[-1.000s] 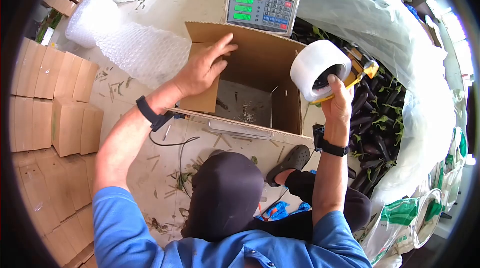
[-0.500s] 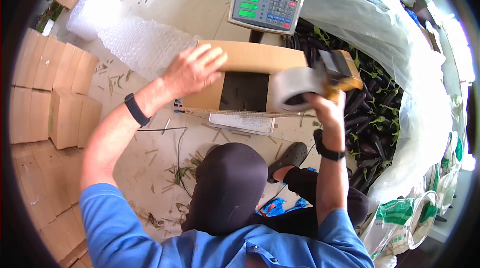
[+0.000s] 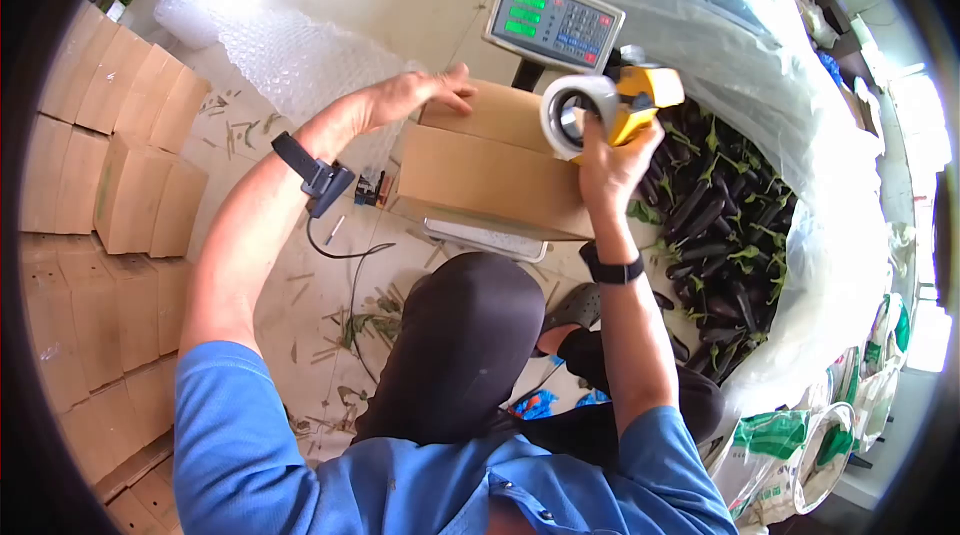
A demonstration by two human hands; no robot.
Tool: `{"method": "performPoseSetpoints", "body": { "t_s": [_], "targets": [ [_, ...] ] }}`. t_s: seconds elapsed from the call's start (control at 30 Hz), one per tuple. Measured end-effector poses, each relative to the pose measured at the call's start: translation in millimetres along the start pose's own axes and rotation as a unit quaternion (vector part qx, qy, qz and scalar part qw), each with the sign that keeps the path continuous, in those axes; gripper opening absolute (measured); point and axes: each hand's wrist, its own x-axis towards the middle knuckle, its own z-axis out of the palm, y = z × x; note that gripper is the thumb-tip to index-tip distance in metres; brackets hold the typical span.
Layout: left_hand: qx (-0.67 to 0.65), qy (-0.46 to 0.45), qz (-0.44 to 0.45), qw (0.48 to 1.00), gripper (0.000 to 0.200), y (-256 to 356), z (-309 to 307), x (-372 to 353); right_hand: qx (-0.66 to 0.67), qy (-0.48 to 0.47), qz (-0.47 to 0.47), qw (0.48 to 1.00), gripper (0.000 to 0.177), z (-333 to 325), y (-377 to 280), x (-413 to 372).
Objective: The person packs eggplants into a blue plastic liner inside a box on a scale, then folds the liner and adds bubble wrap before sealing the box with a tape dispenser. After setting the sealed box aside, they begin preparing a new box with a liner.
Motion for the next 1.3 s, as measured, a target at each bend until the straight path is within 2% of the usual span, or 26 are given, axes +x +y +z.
{"method": "performPoseSetpoints", "body": {
  "t_s": [0.03, 0.07, 0.1, 0.17, 0.23, 0.3, 0.33, 0.37, 0.43, 0.5, 0.53, 0.57, 0.6, 0.63, 0.7, 0.77, 0.83, 0.9, 1.0, 1.1, 1.17, 1.27, 1.3],
  "targets": [
    [0.046, -0.011, -0.015, 0.999, 0.066, 11.4, 2.3, 0.3, -0.006, -0.01, 0.002, 1.0, 0.054, 7.4, 23.6, 2.1],
    [0.24, 0.045, 0.026, 0.969, 0.067, 11.9, 16.7, 3.6, 0.11, -0.019, 0.083, 0.99, 0.05, 8.3, 38.5, 11.3],
    [0.377, 0.132, -0.035, 0.916, 0.064, 10.5, 44.6, 8.4, 0.188, -0.015, 0.113, 0.975, 0.043, 6.8, 43.0, 16.3],
    [0.533, 0.252, 0.037, 0.807, 0.061, -1.5, 89.3, 14.2, 0.213, -0.048, 0.207, 0.954, 0.036, -9.3, 31.9, 25.8],
    [0.519, 0.275, 0.065, 0.806, 0.059, -9.3, 90.6, 20.6, 0.349, -0.118, 0.255, 0.894, 0.026, -23.8, 49.3, 41.7],
    [0.534, 0.325, 0.019, 0.781, 0.06, -11.5, 101.1, 25.4, 0.381, -0.164, 0.28, 0.866, 0.027, -41.7, 47.1, 53.6],
    [0.532, 0.323, 0.015, 0.782, 0.06, -10.4, 106.5, 29.3, 0.364, -0.182, 0.255, 0.877, 0.032, -50.3, 51.3, 56.9],
    [0.518, 0.336, 0.026, 0.786, 0.059, -6.8, 107.7, 38.1, 0.362, -0.177, 0.208, 0.891, 0.035, -53.9, 49.8, 61.0],
    [0.501, 0.348, 0.029, 0.792, 0.058, -0.8, 106.2, 46.9, 0.371, -0.156, 0.172, 0.899, 0.038, -59.3, 41.2, 69.2],
    [0.431, 0.337, 0.025, 0.836, 0.054, 11.0, 100.0, 48.4, 0.374, -0.15, 0.177, 0.898, 0.04, -56.2, 51.0, 63.4],
    [0.43, 0.34, 0.019, 0.836, 0.054, 8.1, 102.4, 50.9, 0.403, -0.147, 0.213, 0.878, 0.041, -50.0, 75.2, 58.7],
    [0.447, 0.387, 0.053, 0.805, 0.053, 6.0, 107.0, 51.2, 0.433, -0.142, 0.247, 0.855, 0.042, -40.6, 74.8, 54.6],
    [0.462, 0.431, 0.087, 0.77, 0.052, 4.0, 110.7, 52.4, 0.38, -0.091, 0.249, 0.886, 0.044, -35.5, 73.3, 45.1],
    [0.463, 0.433, 0.082, 0.769, 0.052, 7.6, 110.2, 53.0, 0.396, -0.112, 0.252, 0.876, 0.02, -34.1, 84.6, 46.2],
    [0.452, 0.364, 0.001, 0.814, 0.052, 20.5, 110.5, 53.8, 0.402, -0.154, 0.236, 0.871, 0.022, -37.7, 88.0, 43.5],
    [0.432, 0.358, 0.006, 0.827, 0.052, 11.2, 112.9, 64.4, 0.379, -0.168, 0.219, 0.883, 0.023, -37.9, 87.0, 43.2],
    [0.443, 0.398, 0.065, 0.801, 0.052, 3.3, 115.2, 71.4, 0.37, -0.15, 0.225, 0.889, 0.022, -39.5, 87.1, 45.1],
    [0.444, 0.38, 0.06, 0.809, 0.052, 3.2, 114.2, 71.6, 0.368, -0.147, 0.225, 0.89, 0.025, -38.9, 87.0, 47.4],
    [0.446, 0.345, 0.045, 0.825, 0.054, 6.0, 111.5, 65.8, 0.352, -0.165, 0.204, 0.898, 0.043, -42.6, 71.8, 50.5],
    [0.445, 0.331, 0.05, 0.831, 0.057, 1.8, 113.0, 69.5, 0.252, -0.196, 0.074, 0.945, 0.054, -55.2, 35.0, 57.5],
    [0.445, 0.337, 0.061, 0.827, 0.06, -2.5, 115.1, 71.6, 0.117, -0.225, 0.019, 0.967, 0.065, -67.4, 21.8, 56.6],
    [0.459, 0.339, 0.074, 0.818, 0.062, -7.0, 114.0, 70.2, -0.008, -0.274, -0.131, 0.953, 0.067, -62.5, 22.1, 38.2],
    [0.458, 0.341, 0.073, 0.818, 0.062, -7.9, 114.3, 69.1, -0.006, -0.301, -0.114, 0.947, 0.066, -59.6, 31.3, 32.0]
  ]
}}
